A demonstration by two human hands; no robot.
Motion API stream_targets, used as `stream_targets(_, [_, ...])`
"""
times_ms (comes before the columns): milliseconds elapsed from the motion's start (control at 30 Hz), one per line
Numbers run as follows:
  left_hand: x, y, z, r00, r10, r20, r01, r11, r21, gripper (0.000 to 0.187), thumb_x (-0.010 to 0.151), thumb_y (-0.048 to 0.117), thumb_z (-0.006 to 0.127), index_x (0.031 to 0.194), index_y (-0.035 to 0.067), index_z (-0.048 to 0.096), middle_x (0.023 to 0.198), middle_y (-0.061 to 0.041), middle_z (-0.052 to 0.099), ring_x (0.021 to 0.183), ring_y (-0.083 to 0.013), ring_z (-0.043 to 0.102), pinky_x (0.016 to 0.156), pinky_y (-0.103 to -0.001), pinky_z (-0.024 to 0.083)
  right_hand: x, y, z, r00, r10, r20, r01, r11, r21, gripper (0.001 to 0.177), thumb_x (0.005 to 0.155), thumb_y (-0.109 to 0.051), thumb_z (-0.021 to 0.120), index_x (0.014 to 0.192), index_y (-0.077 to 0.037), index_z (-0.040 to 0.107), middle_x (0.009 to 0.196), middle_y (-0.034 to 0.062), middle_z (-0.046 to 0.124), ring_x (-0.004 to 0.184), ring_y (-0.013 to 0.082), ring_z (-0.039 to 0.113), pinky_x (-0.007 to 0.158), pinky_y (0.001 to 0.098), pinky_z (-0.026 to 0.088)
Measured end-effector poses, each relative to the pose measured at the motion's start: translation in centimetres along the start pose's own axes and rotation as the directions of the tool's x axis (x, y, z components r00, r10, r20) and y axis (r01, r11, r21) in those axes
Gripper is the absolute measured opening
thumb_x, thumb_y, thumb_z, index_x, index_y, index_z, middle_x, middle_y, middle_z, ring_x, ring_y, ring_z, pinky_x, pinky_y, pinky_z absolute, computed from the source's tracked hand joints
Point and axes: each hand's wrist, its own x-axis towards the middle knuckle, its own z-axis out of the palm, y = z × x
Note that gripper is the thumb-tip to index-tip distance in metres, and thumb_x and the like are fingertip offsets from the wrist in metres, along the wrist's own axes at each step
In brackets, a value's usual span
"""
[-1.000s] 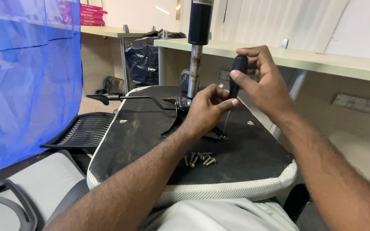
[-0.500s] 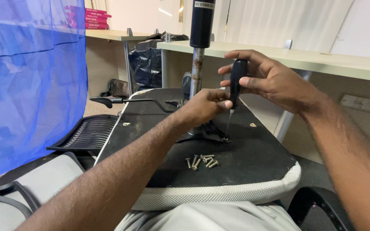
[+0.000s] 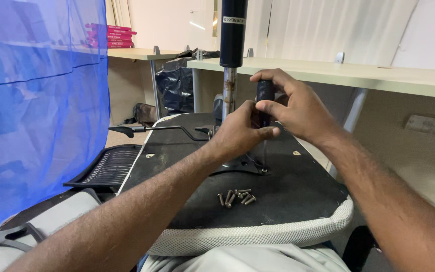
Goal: The person aligns a black metal bracket on an office chair seat and uses a screwdriver to fasten screws into the bracket. The person continues to tighten the screws to secure the bracket to the chair.
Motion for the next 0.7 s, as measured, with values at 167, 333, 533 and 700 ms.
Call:
stream_targets(167, [-0.4, 1.3, 0.4, 0.981, -0.015, -0.191, 0.007, 0.999, -0.043, 0.050, 0.082, 0.025, 0.083, 0.114, 0.002, 0.053, 0.098, -0.011, 0.071, 0.092, -0.0194, 0.074, 0.077, -0.035, 0.063, -0.2, -0.8, 1.7, 0.985, -0.052, -0.162, 0.011, 0.970, -0.243, 0.048, 0.088, -0.028, 0.081, 0.132, -0.022, 0.061, 0.107, 0.0036, 0.073, 0.086, 0.0172, 0.074, 0.076, 0.0366, 0.062])
stream_targets(333, [-0.9, 1.7, 0.7, 0.975, -0.044, -0.216, 0.041, 0.999, -0.020, 0.045, 0.083, 0.024, 0.083, 0.110, 0.003, 0.055, 0.095, -0.011, 0.071, 0.089, -0.0198, 0.073, 0.073, -0.036, 0.063, -0.3, -0.2, 1.9, 0.980, -0.078, -0.181, 0.039, 0.977, -0.212, 0.049, 0.091, -0.029, 0.079, 0.134, -0.022, 0.058, 0.104, 0.0063, 0.069, 0.089, 0.0186, 0.073, 0.075, 0.0369, 0.064])
stream_targets(533, [-1.1, 2.2, 0.6, 0.987, -0.016, -0.163, 0.009, 0.999, -0.047, 0.050, 0.085, 0.026, 0.082, 0.116, 0.003, 0.050, 0.094, -0.009, 0.069, 0.090, -0.0159, 0.073, 0.075, -0.032, 0.064, -0.8, 0.7, 0.1, 0.992, 0.121, 0.039, -0.126, 0.969, 0.213, 0.053, 0.093, -0.020, 0.070, 0.143, -0.025, 0.053, 0.115, 0.0100, 0.063, 0.105, 0.0216, 0.067, 0.088, 0.0392, 0.064])
stream_targets(700, [-1.3, 2.9, 0.5, 0.987, -0.027, -0.161, 0.029, 1.000, 0.008, 0.052, 0.084, 0.027, 0.084, 0.116, 0.003, 0.051, 0.091, -0.010, 0.066, 0.087, -0.0184, 0.073, 0.072, -0.034, 0.064, -0.3, 0.9, -2.9, 0.969, -0.008, 0.249, -0.082, 0.933, 0.350, 0.048, 0.096, -0.012, 0.062, 0.143, -0.014, 0.054, 0.129, 0.0121, 0.069, 0.126, 0.0234, 0.067, 0.114, 0.0397, 0.055])
